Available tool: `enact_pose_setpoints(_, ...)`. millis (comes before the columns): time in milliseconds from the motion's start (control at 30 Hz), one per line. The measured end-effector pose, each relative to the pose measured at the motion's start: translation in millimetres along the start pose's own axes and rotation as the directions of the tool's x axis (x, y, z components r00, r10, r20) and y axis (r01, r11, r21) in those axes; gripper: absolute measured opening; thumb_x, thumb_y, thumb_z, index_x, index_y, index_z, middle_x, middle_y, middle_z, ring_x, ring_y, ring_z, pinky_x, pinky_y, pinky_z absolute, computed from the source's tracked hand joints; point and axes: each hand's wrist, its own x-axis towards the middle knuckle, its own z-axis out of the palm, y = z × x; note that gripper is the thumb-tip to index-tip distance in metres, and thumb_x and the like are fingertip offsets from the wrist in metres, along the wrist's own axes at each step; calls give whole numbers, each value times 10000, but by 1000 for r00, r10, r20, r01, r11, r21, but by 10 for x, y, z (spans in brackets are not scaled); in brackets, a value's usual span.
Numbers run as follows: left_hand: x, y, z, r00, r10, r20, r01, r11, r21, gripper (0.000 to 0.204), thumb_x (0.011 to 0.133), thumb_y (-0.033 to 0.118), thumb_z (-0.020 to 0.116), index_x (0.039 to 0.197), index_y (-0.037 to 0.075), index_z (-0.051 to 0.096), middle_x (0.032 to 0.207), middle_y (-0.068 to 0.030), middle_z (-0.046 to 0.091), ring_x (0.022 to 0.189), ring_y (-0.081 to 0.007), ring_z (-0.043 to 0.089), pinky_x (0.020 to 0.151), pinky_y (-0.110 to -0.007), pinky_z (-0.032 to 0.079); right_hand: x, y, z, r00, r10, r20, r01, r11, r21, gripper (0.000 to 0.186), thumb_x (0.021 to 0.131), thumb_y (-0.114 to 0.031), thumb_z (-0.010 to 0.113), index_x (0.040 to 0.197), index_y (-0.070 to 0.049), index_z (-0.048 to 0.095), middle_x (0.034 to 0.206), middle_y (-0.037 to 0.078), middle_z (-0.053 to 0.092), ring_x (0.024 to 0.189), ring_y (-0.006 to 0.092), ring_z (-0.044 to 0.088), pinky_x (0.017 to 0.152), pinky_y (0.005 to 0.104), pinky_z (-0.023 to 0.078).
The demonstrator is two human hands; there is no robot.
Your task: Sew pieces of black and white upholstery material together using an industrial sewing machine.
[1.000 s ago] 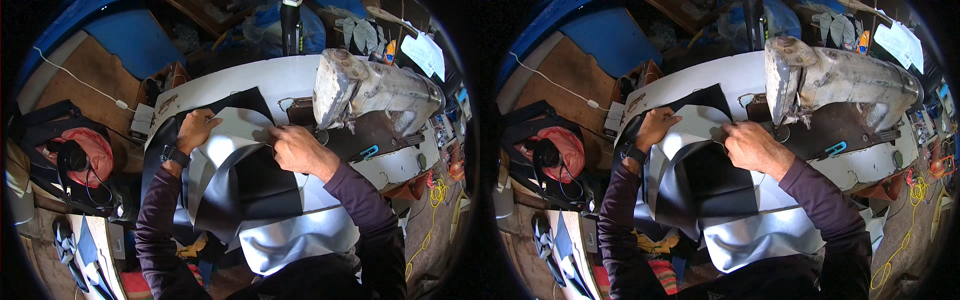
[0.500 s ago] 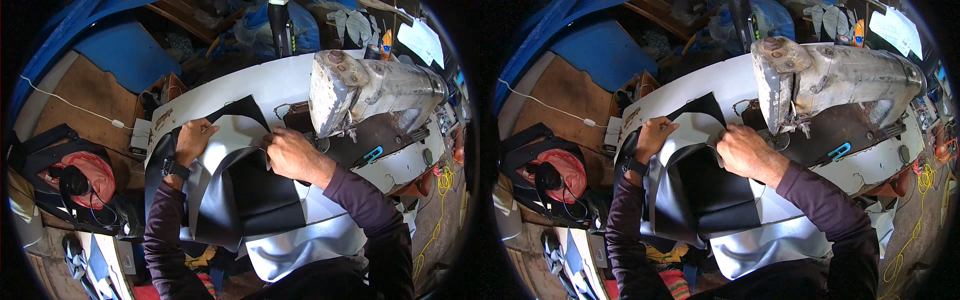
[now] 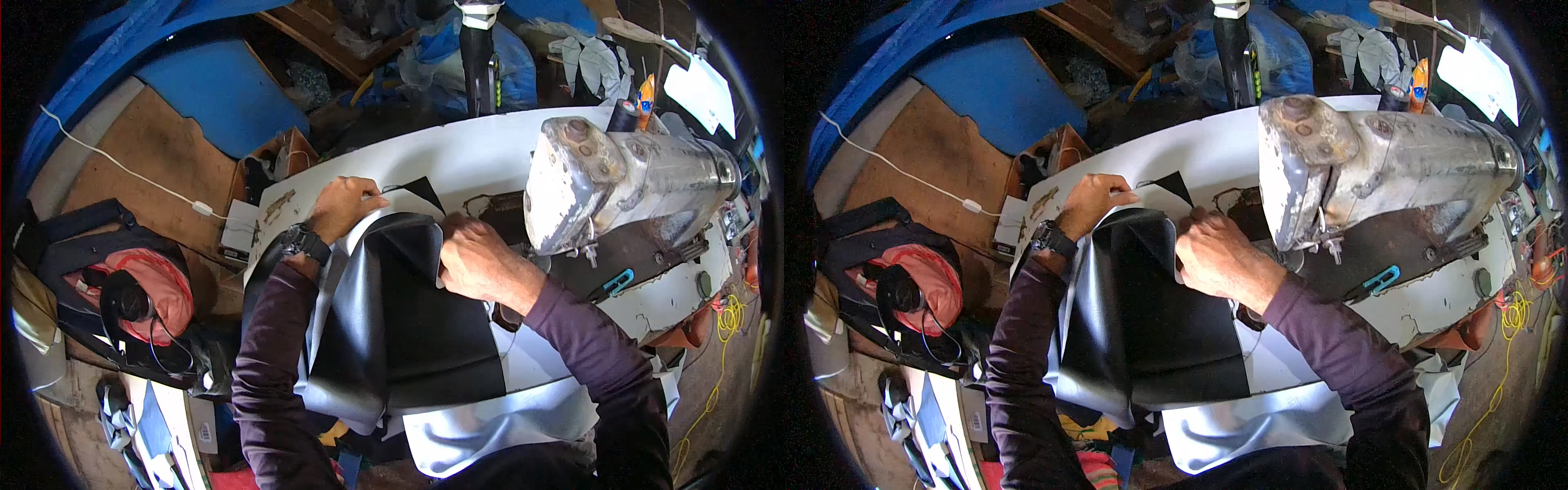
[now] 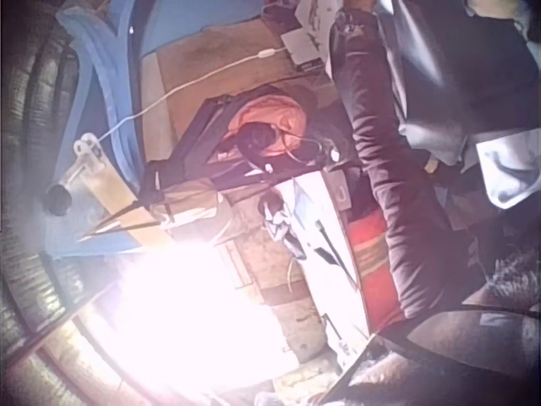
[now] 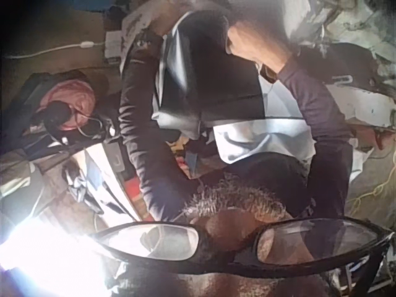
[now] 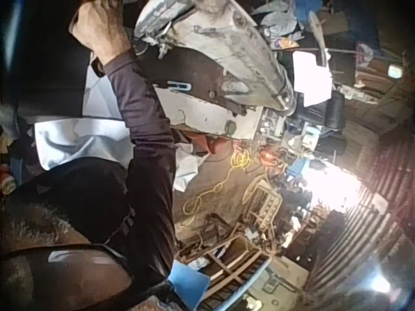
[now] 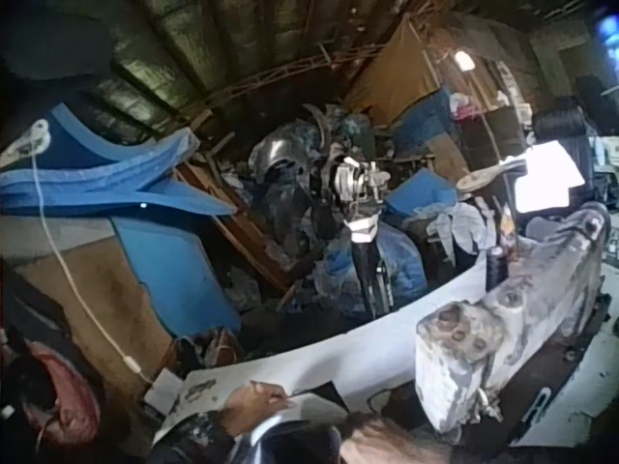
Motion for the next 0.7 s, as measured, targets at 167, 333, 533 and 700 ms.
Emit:
enact_pose_setpoints(167, 206, -103, 20, 997, 33, 76, -34, 999, 4, 356, 923, 449, 831, 1041, 114, 848, 984, -177, 816, 963, -386, 789, 902, -475, 614, -58, 110, 102, 995, -75, -65, 78, 996, 37, 272, 888, -278, 776, 824, -14, 776, 920, 170, 704, 1037, 334, 701, 967, 481, 549)
enact_pose_setpoints(333, 362, -104, 77, 990, 41, 138, -31, 997, -75, 320, 930, 387, 846, 1015, 79, 838, 952, -166, 812, 877, -322, 785, 824, -429, 604, -75, 146, 84, 999, -37, 10, 36, 994, 105, 408, 902, -387, 820, 1053, -13, 759, 1195, 171, 706, 1150, 354, 675, 1070, 492, 535)
enact_pose_setpoints(533, 438, -292, 215, 976, 191, 100, -155, 944, -291, 279, 973, 285, 836, 961, 9, 798, 848, -93, 786, 755, -155, 733, 695, -318, 565, -158, 73, 121, 996, -91, -6, 91, 996, -5, 488, 939, -489, 786, 1104, -31, 743, 1283, 149, 662, 1253, 319, 601, 1113, 490, 486)
enact_pose_setpoints(700, 219, -116, 687, 976, -144, -164, 59, 899, -435, 233, 970, 239, 871, 986, 40, 751, 825, -3, 750, 751, -92, 675, 674, -267, 531, -225, -8, 128, 996, -84, -19, 83, 996, -42, 502, 967, -512, 739, 1111, -32, 723, 1193, 128, 625, 1215, 308, 568, 1085, 493, 470)
